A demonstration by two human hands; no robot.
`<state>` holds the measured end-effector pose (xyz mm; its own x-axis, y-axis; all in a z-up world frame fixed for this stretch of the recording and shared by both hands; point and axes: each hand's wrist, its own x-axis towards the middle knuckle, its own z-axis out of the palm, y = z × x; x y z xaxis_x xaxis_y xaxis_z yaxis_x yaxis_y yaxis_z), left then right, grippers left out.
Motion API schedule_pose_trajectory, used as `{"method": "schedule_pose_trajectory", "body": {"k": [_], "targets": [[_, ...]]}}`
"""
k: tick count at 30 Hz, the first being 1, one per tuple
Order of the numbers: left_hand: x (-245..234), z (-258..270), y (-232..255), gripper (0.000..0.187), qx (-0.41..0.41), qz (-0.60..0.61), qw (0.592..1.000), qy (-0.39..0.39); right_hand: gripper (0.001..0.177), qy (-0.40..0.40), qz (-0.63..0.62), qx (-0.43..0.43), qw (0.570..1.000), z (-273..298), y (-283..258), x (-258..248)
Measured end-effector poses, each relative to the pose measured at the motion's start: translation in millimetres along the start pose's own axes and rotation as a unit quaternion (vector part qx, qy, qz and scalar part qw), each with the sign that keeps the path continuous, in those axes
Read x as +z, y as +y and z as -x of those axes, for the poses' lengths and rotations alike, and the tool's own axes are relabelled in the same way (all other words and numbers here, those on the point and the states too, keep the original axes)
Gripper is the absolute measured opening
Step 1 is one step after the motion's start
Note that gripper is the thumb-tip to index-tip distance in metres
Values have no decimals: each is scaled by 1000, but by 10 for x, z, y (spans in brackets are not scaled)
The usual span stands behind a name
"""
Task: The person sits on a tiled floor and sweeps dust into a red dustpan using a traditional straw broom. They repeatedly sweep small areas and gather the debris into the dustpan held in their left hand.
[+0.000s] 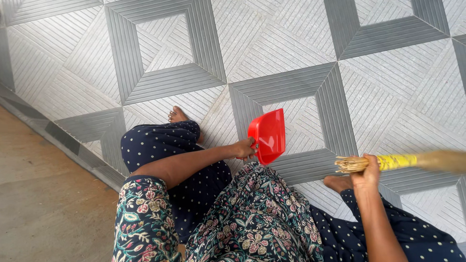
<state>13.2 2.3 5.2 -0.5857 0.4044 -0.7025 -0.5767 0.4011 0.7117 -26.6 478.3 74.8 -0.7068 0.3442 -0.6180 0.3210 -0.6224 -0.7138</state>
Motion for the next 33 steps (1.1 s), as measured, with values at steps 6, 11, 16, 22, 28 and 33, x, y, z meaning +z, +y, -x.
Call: {"method": "schedule_pose_trajectory", "body": {"k": [6, 11, 16, 22, 28, 33], "targets": [[-68, 101, 46, 45, -11, -34, 999, -18, 35, -96, 129, 24, 987, 171, 192, 375], [-151, 206, 67, 49, -18, -77, 997, -6, 56, -164, 239, 78, 954, 765, 394, 898], [-167, 267, 118, 47, -23, -86, 996, -4, 92, -221, 336, 143, 904, 1229, 457, 1265], [-166, 278, 191, 44, -16, -70, 997, -22, 98, -291, 314, 103, 898, 1232, 400, 1193], [-199, 236, 108, 36, 5, -93, 996, -14, 99, -221, 247, -4, 943, 1009, -137, 1151], [-222, 321, 120, 36, -4, -84, 996, -29, 97, -36, 75, -121, 989, 616, -542, 706]]}}
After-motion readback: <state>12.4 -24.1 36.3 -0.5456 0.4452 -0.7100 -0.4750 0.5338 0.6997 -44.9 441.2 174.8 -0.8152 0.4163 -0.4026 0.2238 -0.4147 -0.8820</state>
